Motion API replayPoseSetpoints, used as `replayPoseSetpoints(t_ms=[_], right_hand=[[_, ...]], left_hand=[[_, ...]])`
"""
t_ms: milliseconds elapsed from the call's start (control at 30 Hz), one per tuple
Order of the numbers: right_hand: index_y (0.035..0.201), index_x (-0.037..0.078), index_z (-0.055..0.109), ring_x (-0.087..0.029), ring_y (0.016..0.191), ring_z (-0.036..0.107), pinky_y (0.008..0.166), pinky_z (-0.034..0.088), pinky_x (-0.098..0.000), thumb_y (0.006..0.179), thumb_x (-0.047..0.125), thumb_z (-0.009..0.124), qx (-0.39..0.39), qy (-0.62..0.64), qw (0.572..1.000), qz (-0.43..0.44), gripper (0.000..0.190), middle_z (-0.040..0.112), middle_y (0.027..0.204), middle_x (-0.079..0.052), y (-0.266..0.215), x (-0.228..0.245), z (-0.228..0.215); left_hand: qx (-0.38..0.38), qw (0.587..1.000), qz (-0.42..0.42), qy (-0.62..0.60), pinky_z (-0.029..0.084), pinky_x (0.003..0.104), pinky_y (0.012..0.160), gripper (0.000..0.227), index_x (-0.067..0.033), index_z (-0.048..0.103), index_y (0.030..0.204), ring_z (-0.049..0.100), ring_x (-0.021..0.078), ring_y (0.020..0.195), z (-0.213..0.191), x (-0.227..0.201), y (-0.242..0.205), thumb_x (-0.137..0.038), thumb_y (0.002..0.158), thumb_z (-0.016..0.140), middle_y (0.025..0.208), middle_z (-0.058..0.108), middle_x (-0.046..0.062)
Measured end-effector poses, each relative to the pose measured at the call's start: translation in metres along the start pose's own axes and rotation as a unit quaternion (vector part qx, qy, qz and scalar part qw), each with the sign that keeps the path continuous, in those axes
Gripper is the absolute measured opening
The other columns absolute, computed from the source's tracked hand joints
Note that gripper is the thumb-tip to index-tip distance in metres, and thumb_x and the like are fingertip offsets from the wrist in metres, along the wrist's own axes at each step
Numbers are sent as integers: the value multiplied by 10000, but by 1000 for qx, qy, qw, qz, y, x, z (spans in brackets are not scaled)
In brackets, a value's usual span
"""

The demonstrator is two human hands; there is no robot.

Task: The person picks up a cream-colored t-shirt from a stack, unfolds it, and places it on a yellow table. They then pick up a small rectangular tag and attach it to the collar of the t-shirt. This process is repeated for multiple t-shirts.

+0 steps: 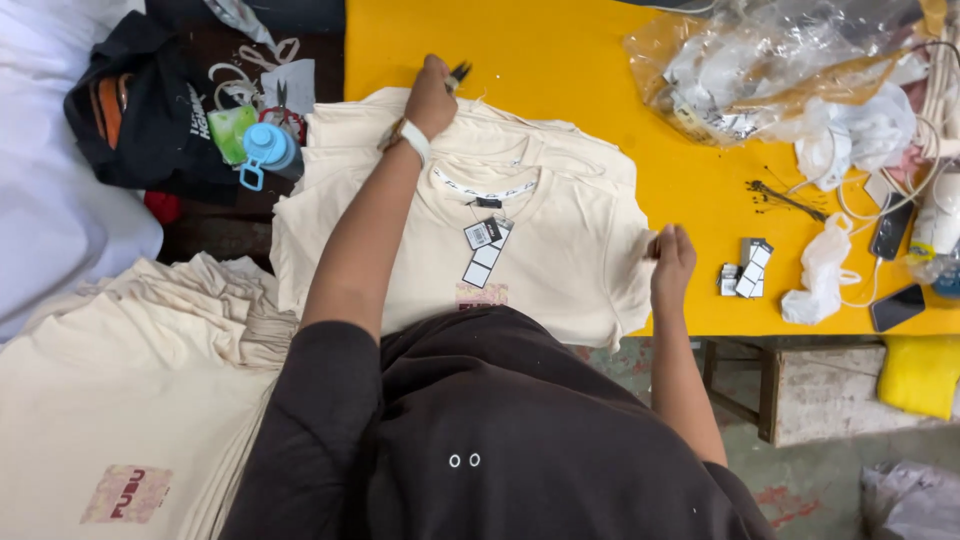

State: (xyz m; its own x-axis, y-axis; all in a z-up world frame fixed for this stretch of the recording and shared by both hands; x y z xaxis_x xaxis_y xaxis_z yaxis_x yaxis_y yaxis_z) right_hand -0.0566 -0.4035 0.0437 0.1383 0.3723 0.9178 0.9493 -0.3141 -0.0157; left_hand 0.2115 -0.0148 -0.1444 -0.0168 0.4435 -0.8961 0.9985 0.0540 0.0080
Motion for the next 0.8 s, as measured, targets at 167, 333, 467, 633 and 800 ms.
replayPoseSetpoints(t_ms=[167,333,467,633,800], right_hand=[[869,127,435,-187,738,501,682,383,-369,948,481,651,88,-306,920,228,422,516,803,-22,-83,-2,-30],[1091,94,523,-211,876,577,728,421,-373,790,556,781,195,-333,863,327,609,587,995,-48,-127,-56,-48],[794,89,540,-194,632,484,628,379,-362,881,261,825,160,-248,944,150,344,494,651,-54,-136,-96,-61],[1002,134,600,-46,761,510,725,420,-190,1021,92,689,88,67,993,49,100,532,814,76,-131,-64,-50],[1228,9,702,-320,1038,674,990,484,-490,981,233,733,352,-92,915,174,334,722,1091,-223,-130,-52,-49]], left_hand=[[12,998,64,15,372,425,1150,568,-42,430,1432,479,400,1337,-29,-21,-7,73,914,634,1408,440,215],[-50,987,149,32,449,427,1022,307,-8,598,1245,576,365,1193,-120,-68,-141,39,943,619,1240,571,171],[-224,965,120,57,496,414,935,221,-20,631,1188,622,350,1035,-183,-40,-279,39,980,586,1098,594,156],[-407,906,-23,113,527,424,796,73,-46,587,1137,655,348,900,-194,6,-432,-90,1079,576,989,603,147],[-399,911,-81,61,484,408,872,90,-75,664,1065,631,326,919,-162,31,-497,-152,1071,618,956,624,143]])
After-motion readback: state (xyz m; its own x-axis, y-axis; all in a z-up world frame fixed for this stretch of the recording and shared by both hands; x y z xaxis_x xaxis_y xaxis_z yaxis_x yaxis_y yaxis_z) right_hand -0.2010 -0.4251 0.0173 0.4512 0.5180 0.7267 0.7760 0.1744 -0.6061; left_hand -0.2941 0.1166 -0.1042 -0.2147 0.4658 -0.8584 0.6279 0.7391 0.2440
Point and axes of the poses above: each hand's wrist, its own y-axis towards the middle knuckle, its own z-axis out of the palm, x = y × z, the point moved 1 cm from there along y, towards the middle knuckle
